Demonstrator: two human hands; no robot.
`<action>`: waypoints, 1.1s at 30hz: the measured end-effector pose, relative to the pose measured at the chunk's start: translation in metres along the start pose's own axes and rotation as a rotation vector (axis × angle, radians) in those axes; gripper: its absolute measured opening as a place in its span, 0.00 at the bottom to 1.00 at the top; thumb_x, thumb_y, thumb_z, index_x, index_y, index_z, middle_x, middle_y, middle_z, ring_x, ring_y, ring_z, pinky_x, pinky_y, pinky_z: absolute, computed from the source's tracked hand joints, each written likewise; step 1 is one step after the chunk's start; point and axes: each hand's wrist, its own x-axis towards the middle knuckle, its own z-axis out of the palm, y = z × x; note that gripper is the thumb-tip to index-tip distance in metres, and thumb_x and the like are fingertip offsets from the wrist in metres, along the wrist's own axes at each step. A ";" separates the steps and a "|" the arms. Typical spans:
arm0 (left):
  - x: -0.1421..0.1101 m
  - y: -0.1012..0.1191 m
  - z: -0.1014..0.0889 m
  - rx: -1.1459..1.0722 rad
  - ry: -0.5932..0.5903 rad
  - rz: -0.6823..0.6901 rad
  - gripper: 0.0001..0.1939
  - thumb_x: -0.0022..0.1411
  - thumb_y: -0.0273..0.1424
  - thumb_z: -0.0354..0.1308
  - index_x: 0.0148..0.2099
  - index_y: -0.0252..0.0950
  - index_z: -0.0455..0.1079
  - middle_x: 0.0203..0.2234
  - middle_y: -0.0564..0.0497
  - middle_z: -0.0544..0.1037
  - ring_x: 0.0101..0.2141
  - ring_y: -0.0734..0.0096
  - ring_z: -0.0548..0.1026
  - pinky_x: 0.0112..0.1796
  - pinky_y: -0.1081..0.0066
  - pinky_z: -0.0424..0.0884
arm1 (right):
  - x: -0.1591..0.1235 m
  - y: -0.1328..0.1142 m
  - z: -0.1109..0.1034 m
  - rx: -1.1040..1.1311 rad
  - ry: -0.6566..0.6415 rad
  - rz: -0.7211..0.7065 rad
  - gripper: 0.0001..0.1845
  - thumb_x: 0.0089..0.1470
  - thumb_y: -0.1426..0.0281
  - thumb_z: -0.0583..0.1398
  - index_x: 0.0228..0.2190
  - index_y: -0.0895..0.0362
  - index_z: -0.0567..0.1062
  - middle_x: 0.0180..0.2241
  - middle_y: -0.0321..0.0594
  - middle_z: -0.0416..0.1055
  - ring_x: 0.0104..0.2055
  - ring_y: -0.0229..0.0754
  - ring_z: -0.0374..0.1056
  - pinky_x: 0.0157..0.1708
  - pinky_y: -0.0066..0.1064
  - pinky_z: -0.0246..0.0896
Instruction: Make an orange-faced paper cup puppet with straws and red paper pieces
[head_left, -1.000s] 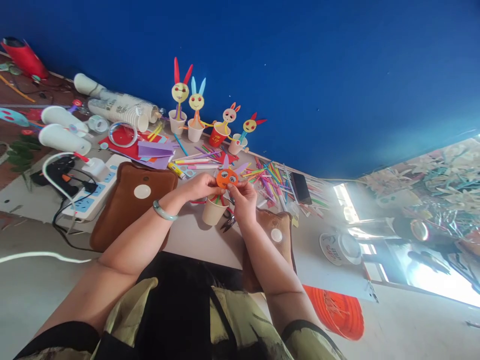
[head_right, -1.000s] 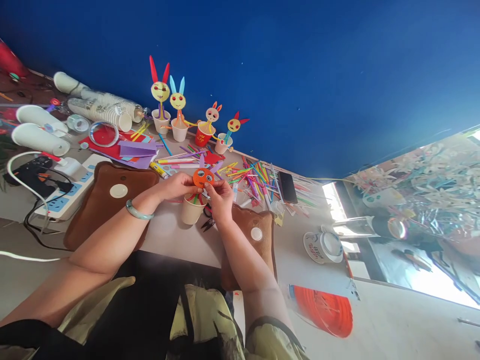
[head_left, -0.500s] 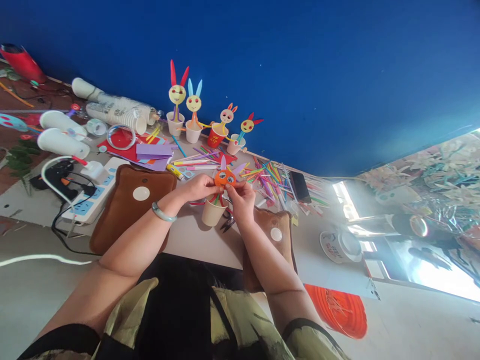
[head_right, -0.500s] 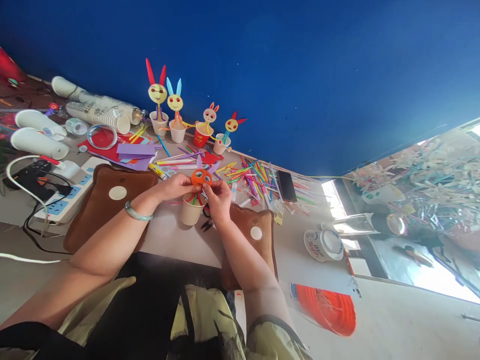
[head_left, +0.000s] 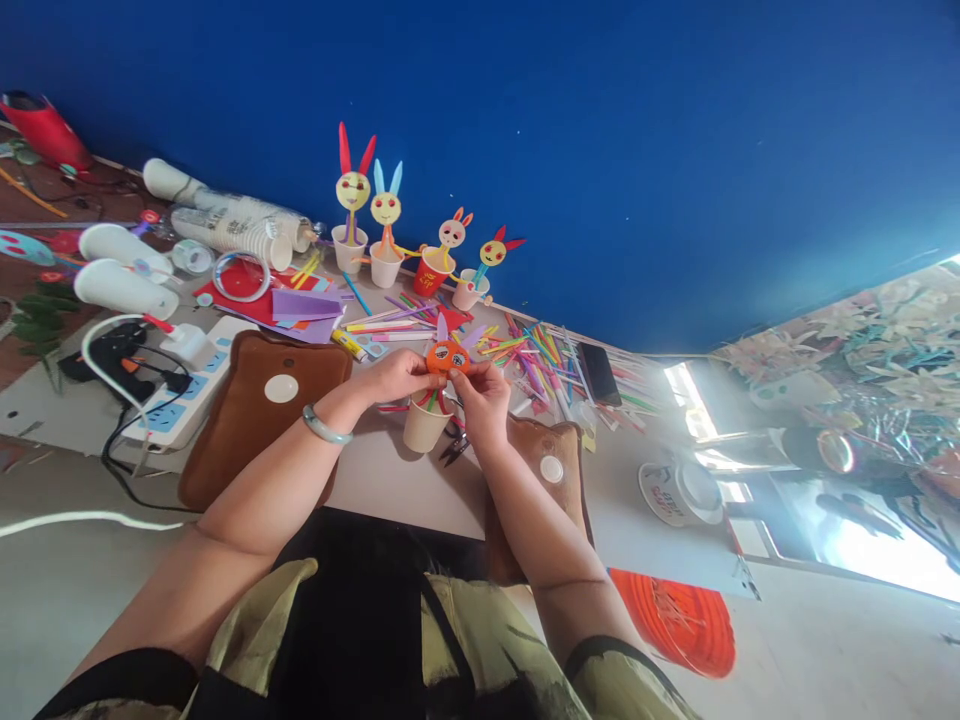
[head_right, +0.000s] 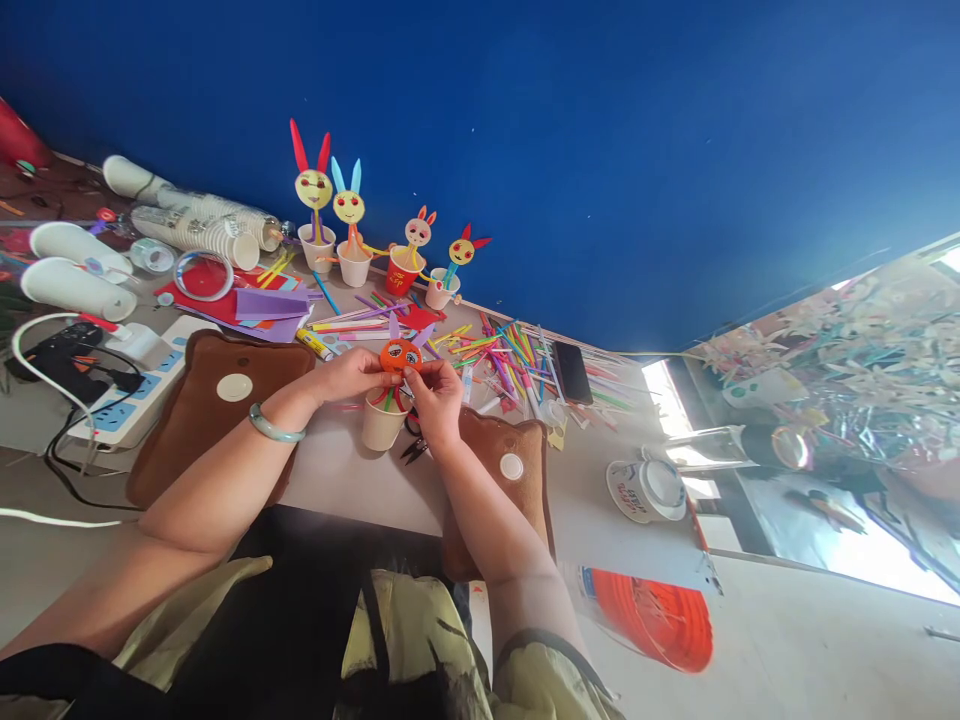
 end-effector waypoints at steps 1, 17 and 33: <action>0.000 0.001 0.000 0.000 0.006 0.009 0.18 0.57 0.45 0.63 0.32 0.34 0.79 0.23 0.51 0.79 0.29 0.67 0.76 0.29 0.73 0.70 | 0.000 0.000 0.000 -0.010 0.002 -0.003 0.17 0.46 0.58 0.69 0.26 0.54 0.70 0.25 0.31 0.71 0.27 0.36 0.63 0.30 0.31 0.61; 0.002 0.000 -0.002 0.021 0.087 0.057 0.20 0.58 0.47 0.62 0.31 0.33 0.78 0.24 0.51 0.79 0.29 0.67 0.75 0.31 0.72 0.69 | 0.001 0.001 0.000 0.051 -0.018 -0.012 0.19 0.46 0.58 0.71 0.34 0.54 0.71 0.30 0.34 0.75 0.32 0.38 0.69 0.35 0.32 0.64; 0.003 -0.001 -0.005 -0.016 0.086 0.113 0.19 0.60 0.46 0.60 0.33 0.33 0.79 0.26 0.49 0.80 0.31 0.64 0.76 0.32 0.70 0.70 | 0.005 0.001 -0.005 -0.015 -0.181 0.092 0.18 0.42 0.57 0.72 0.30 0.55 0.76 0.28 0.35 0.75 0.27 0.37 0.67 0.29 0.30 0.63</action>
